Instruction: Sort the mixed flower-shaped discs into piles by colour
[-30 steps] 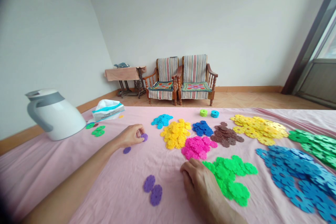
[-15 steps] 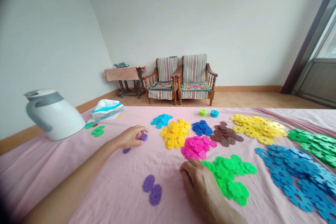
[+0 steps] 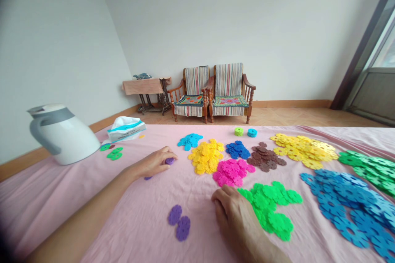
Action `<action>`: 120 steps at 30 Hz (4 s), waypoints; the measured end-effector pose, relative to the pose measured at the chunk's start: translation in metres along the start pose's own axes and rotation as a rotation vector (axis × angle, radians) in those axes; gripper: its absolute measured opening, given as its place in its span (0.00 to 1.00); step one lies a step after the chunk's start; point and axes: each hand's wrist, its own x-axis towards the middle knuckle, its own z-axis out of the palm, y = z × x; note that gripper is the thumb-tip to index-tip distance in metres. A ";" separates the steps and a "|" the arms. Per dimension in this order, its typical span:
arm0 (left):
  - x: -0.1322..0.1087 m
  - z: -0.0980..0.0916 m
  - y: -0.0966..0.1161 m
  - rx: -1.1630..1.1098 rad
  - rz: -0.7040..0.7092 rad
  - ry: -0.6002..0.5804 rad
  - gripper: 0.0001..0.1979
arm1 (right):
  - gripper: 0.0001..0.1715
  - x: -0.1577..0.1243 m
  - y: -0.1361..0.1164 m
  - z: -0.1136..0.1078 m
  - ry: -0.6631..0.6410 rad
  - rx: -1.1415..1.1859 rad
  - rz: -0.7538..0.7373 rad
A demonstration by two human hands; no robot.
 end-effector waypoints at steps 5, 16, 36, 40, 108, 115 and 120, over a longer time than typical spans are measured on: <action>0.002 0.004 -0.006 -0.008 0.025 0.011 0.14 | 0.14 0.001 -0.002 -0.001 -0.013 0.006 0.005; 0.003 0.005 -0.006 0.014 0.038 0.038 0.13 | 0.15 0.001 -0.001 -0.001 -0.008 -0.005 0.007; -0.002 -0.020 0.027 0.026 -0.030 0.029 0.07 | 0.15 0.001 -0.002 -0.001 -0.008 -0.013 -0.003; -0.002 -0.016 0.065 -0.060 0.108 -0.194 0.06 | 0.15 0.001 -0.003 -0.002 0.000 -0.021 -0.003; -0.011 -0.010 0.020 -0.277 -0.167 0.407 0.10 | 0.15 0.004 0.004 0.000 -0.021 -0.006 -0.025; -0.005 -0.003 -0.002 -0.169 -0.166 0.383 0.10 | 0.15 0.005 0.003 0.000 -0.027 0.001 -0.015; -0.010 -0.001 0.002 -0.108 -0.131 0.362 0.10 | 0.15 0.005 0.002 -0.001 -0.031 -0.003 -0.011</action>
